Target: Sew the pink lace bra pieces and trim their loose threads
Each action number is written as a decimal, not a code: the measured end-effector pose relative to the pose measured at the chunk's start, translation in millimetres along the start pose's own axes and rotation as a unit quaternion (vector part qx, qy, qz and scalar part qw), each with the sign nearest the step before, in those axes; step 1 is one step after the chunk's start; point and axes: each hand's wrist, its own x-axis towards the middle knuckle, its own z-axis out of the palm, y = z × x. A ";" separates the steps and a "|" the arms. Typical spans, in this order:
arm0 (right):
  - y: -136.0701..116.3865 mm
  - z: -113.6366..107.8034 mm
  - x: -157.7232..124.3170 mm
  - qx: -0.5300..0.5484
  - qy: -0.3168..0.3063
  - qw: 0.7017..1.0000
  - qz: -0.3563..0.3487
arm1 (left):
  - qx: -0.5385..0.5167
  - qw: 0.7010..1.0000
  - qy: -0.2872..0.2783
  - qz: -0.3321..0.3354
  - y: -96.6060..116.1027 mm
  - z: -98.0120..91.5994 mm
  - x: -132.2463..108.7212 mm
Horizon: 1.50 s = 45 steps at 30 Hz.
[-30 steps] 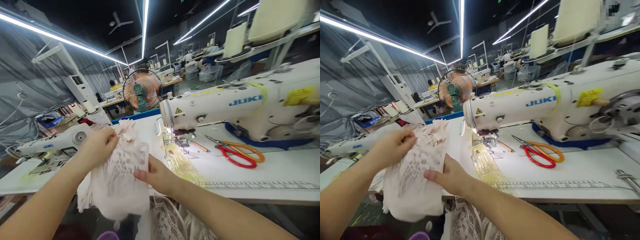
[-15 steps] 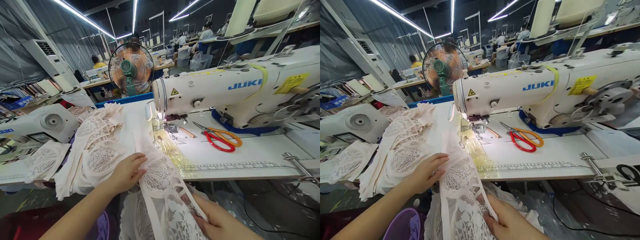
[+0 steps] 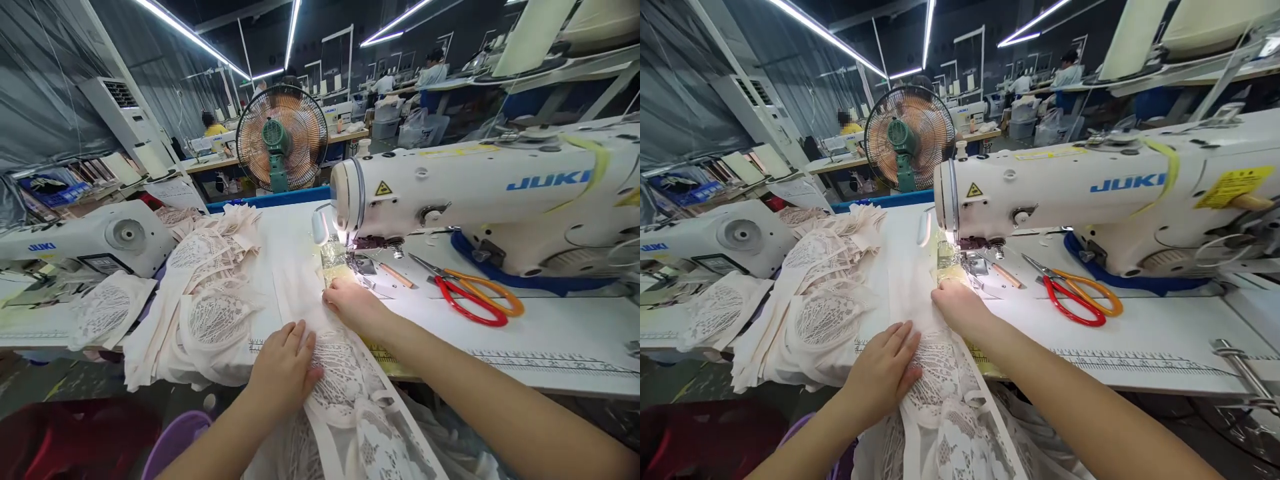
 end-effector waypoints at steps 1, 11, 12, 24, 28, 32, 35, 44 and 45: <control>0.5 4.1 -3.1 -0.007 -0.010 1.000 0.007 | 0.004 1.000 0.010 -0.005 1.2 1.6 -1.7; 47.9 -44.3 -150.4 -0.092 -0.198 0.965 0.147 | 0.036 0.985 0.159 -0.057 19.3 28.2 0.2; 54.7 -51.7 -154.2 -0.106 -0.174 0.961 0.186 | 0.034 0.983 0.172 -0.058 21.5 30.3 2.7; 134.8 -63.0 -73.4 -0.192 -0.088 0.904 0.372 | 0.019 0.978 0.195 -0.067 35.2 34.2 2.6; 142.6 -69.9 -36.8 -0.195 -0.075 0.900 0.382 | 0.012 0.977 0.202 -0.071 42.6 35.4 -2.2; 144.9 -64.0 -8.9 -0.188 -0.051 0.904 0.381 | -0.001 0.978 0.196 -0.073 50.3 33.3 -6.9; 138.6 -53.4 -19.6 -0.197 -0.030 0.912 0.360 | -0.009 0.977 0.202 -0.069 51.8 27.7 -12.3; 133.0 -26.0 -78.4 -0.214 -0.062 0.934 0.279 | -0.046 0.990 0.126 -0.046 38.6 7.7 -13.1; 132.7 -24.9 -76.4 -0.214 -0.060 0.933 0.283 | -0.050 0.991 0.120 -0.039 35.1 7.2 -11.2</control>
